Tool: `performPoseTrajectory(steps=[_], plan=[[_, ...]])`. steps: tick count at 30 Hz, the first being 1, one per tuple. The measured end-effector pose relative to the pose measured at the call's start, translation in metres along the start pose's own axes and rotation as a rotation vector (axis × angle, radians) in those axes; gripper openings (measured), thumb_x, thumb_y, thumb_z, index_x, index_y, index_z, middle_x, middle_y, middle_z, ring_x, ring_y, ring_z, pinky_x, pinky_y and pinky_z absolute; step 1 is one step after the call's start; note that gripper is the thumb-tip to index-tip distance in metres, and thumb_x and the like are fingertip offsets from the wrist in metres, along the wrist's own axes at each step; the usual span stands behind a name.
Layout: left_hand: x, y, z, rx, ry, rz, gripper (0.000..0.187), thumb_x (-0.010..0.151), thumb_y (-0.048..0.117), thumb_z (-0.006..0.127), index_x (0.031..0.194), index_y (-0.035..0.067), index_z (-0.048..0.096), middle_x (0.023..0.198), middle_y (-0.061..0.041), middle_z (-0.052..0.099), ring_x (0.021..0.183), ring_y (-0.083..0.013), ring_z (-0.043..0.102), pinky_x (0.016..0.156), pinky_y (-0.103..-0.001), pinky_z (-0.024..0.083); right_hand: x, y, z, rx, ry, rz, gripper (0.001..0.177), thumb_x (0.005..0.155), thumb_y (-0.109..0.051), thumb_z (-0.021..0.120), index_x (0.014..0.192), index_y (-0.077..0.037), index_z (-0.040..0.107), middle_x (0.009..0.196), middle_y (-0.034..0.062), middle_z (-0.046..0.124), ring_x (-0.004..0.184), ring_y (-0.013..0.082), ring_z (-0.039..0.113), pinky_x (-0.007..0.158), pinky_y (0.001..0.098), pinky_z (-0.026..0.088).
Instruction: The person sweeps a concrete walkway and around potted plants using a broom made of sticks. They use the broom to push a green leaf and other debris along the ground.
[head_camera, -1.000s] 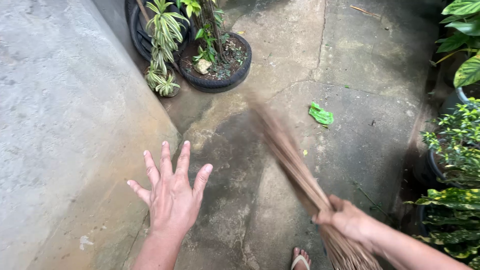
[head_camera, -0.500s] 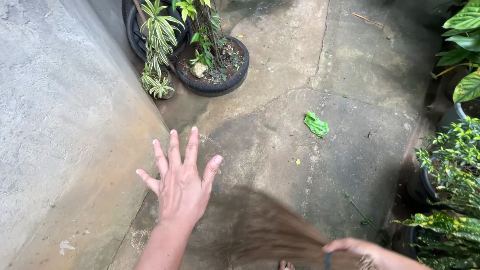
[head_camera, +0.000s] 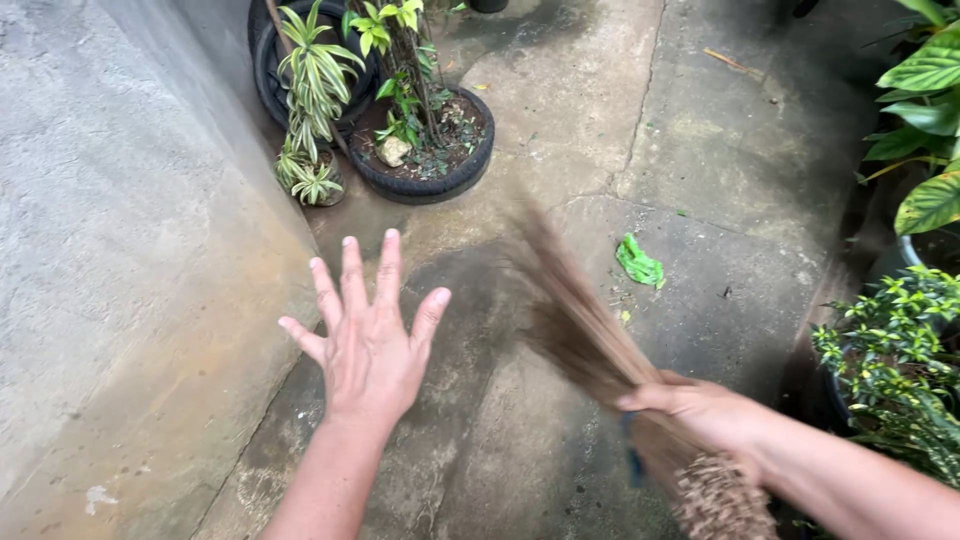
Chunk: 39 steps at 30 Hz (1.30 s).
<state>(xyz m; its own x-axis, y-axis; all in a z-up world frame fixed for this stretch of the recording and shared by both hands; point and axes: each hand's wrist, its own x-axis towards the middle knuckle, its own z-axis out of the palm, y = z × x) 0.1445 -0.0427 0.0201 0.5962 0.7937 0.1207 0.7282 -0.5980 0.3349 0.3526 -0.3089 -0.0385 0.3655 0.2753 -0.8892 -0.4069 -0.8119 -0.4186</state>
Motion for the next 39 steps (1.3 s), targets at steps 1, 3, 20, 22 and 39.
performPoseTrajectory(steps=[1, 3, 20, 22, 39], plan=[[0.002, 0.001, -0.002, -0.006, 0.013, -0.017, 0.083, 0.089, 0.076, 0.040, 0.159, 0.038, 0.020, 0.167, -0.012, 0.010, 0.151, -0.0406, 0.000, 0.108, -0.080, -0.006, -0.001, -0.005, 0.011, -0.048, -0.057, -0.045, 0.090, 0.077, -0.041, 0.080, 0.156, -0.017, 0.045, 0.134, 0.0199, 0.061, 0.097, 0.0271, 0.070, 0.084, 0.0505, 0.062], [0.005, 0.002, -0.007, -0.008, 0.038, -0.022, 0.082, 0.088, 0.076, 0.040, 0.159, 0.038, 0.021, 0.167, -0.012, 0.011, 0.151, -0.0412, 0.001, 0.107, -0.080, -0.005, -0.003, -0.023, 0.047, 0.022, -0.235, -0.067, 0.082, 0.078, -0.039, 0.078, 0.151, -0.014, 0.049, 0.122, 0.0231, 0.066, 0.086, 0.0288, 0.072, 0.073, 0.0468, 0.061], [-0.015, -0.074, -0.040, 0.098, 0.078, -0.059, 0.084, 0.088, 0.070, 0.046, 0.162, 0.034, 0.029, 0.168, -0.015, 0.020, 0.150, -0.0439, 0.006, 0.102, -0.084, 0.002, 0.204, -0.051, 0.059, 0.223, -0.389, -0.050, 0.036, 0.091, -0.039, 0.066, 0.103, -0.006, 0.069, 0.073, 0.0114, 0.073, 0.042, 0.0201, 0.057, 0.039, 0.0360, 0.047], [-0.014, -0.092, -0.040, 0.117, 0.066, -0.100, 0.085, 0.087, 0.073, 0.042, 0.161, 0.035, 0.028, 0.168, -0.015, 0.019, 0.150, -0.0435, 0.005, 0.103, -0.084, 0.001, 0.266, -0.033, 0.036, 0.348, -0.341, -0.131, 0.031, 0.091, -0.027, 0.069, 0.105, 0.001, 0.069, 0.072, 0.0188, 0.072, 0.046, 0.0256, 0.062, 0.040, 0.0371, 0.049], [0.034, -0.128, -0.050, 0.073, 0.026, -0.098, 0.084, 0.088, 0.077, 0.039, 0.159, 0.034, 0.027, 0.166, -0.015, 0.016, 0.152, -0.0419, 0.001, 0.107, -0.081, -0.005, 0.069, -0.106, 0.259, 0.380, -0.634, -0.148, 0.079, 0.082, -0.041, 0.074, 0.140, 0.006, 0.049, 0.098, 0.0225, 0.067, 0.076, 0.0304, 0.069, 0.059, 0.0372, 0.062]])
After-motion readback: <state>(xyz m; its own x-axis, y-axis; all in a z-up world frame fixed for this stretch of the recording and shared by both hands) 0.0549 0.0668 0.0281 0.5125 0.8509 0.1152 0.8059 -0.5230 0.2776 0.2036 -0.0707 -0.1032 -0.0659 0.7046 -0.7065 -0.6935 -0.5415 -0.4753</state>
